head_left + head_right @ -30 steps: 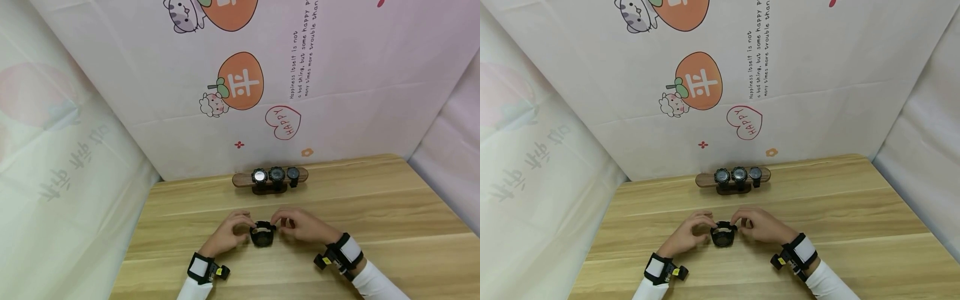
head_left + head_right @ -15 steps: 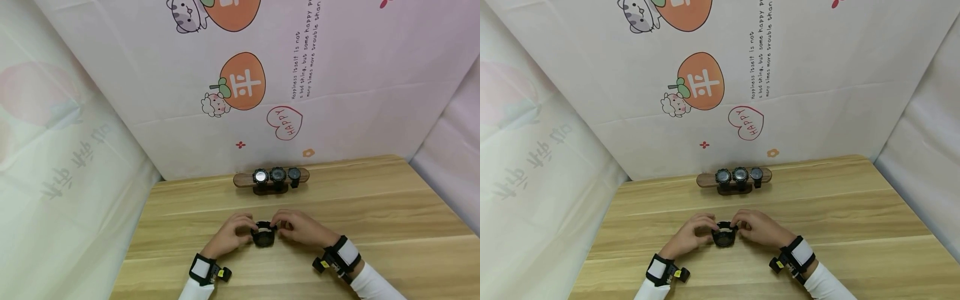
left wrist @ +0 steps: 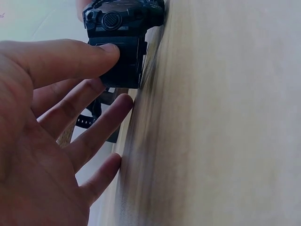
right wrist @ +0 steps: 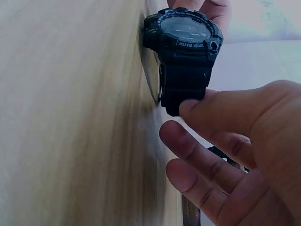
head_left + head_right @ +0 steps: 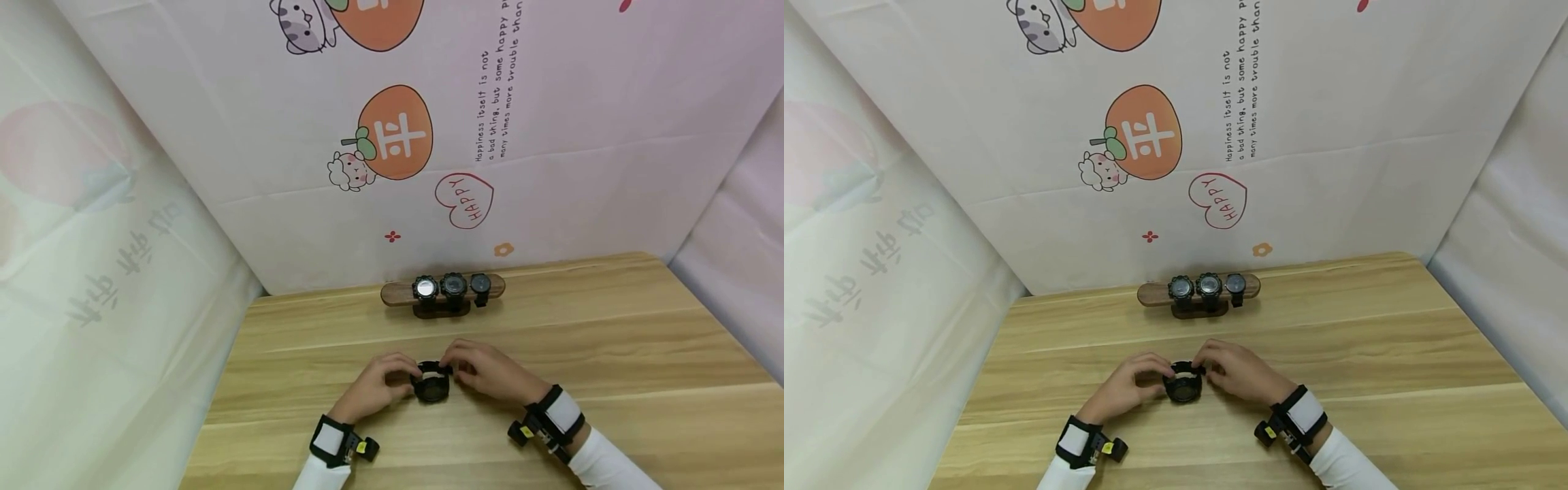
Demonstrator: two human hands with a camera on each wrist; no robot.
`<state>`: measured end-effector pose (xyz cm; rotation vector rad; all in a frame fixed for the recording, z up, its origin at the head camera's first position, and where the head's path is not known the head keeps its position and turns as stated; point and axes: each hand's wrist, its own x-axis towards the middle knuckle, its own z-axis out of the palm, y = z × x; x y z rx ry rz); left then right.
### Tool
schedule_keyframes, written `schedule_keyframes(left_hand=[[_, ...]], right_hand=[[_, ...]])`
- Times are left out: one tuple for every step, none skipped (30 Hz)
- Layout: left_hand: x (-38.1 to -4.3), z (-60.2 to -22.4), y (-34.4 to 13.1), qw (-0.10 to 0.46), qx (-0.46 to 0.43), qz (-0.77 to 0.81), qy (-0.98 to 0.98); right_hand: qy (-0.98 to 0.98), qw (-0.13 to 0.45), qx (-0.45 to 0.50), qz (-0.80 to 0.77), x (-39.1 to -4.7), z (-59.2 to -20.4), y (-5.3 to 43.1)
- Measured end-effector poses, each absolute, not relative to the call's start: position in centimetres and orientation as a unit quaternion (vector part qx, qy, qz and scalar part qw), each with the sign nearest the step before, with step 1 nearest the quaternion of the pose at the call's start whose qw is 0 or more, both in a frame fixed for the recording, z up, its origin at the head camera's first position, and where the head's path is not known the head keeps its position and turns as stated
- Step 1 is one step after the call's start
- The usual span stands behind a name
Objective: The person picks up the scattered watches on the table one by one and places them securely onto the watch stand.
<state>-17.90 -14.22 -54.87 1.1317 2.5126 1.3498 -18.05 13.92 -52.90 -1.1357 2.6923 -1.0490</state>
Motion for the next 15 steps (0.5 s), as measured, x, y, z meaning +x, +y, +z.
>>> schedule_keyframes(left_hand=[[-17.9,-54.9,-14.2,0.038,0.370,0.441,0.817],[-17.9,-54.9,-14.2,0.038,0.371,0.442,0.816],[-17.9,-54.9,-14.2,0.040,0.370,0.443,0.816],[-17.8,-54.8,-14.1,0.040,0.368,0.444,0.816],[-17.7,-54.6,-14.1,0.044,0.364,0.447,0.816],[-17.5,-54.4,-14.0,0.045,0.361,0.449,0.816],[-17.4,-54.2,-14.0,0.045,0.359,0.452,0.815],[-17.2,-53.9,-13.9,0.047,0.357,0.456,0.814],[-17.0,-53.5,-13.8,0.049,0.355,0.459,0.813],[-16.9,-53.1,-13.8,0.050,0.355,0.462,0.811],[-16.7,-52.7,-13.7,0.052,0.355,0.465,0.810],[-16.6,-52.5,-13.7,0.048,0.359,0.464,0.809],[-16.6,-52.3,-13.7,0.045,0.362,0.462,0.808],[-16.5,-52.2,-13.7,0.043,0.366,0.460,0.808],[-16.5,-52.1,-13.7,0.039,0.370,0.458,0.808]], right_hand=[[0.867,0.017,-0.367,-0.337,-18.1,-53.0,13.9],[0.866,0.015,-0.368,-0.338,-18.0,-53.0,13.9],[0.866,0.014,-0.369,-0.337,-18.0,-53.1,13.9],[0.866,0.011,-0.371,-0.336,-18.0,-53.2,13.9],[0.866,0.008,-0.373,-0.333,-18.0,-53.2,13.8],[0.865,0.005,-0.376,-0.332,-18.0,-53.3,13.8],[0.864,0.003,-0.378,-0.331,-18.0,-53.4,13.8],[0.864,0.002,-0.379,-0.330,-18.0,-53.4,13.8],[0.864,-0.001,-0.381,-0.329,-18.0,-53.5,13.7],[0.864,-0.002,-0.380,-0.329,-18.0,-53.6,13.7],[0.865,-0.003,-0.379,-0.329,-18.0,-53.6,13.7],[0.864,-0.004,-0.380,-0.329,-18.0,-53.7,13.7],[0.865,-0.004,-0.379,-0.330,-18.0,-53.7,13.7],[0.865,-0.003,-0.377,-0.331,-18.0,-53.7,13.7],[0.864,-0.005,-0.378,-0.332,-18.0,-53.7,13.7]])
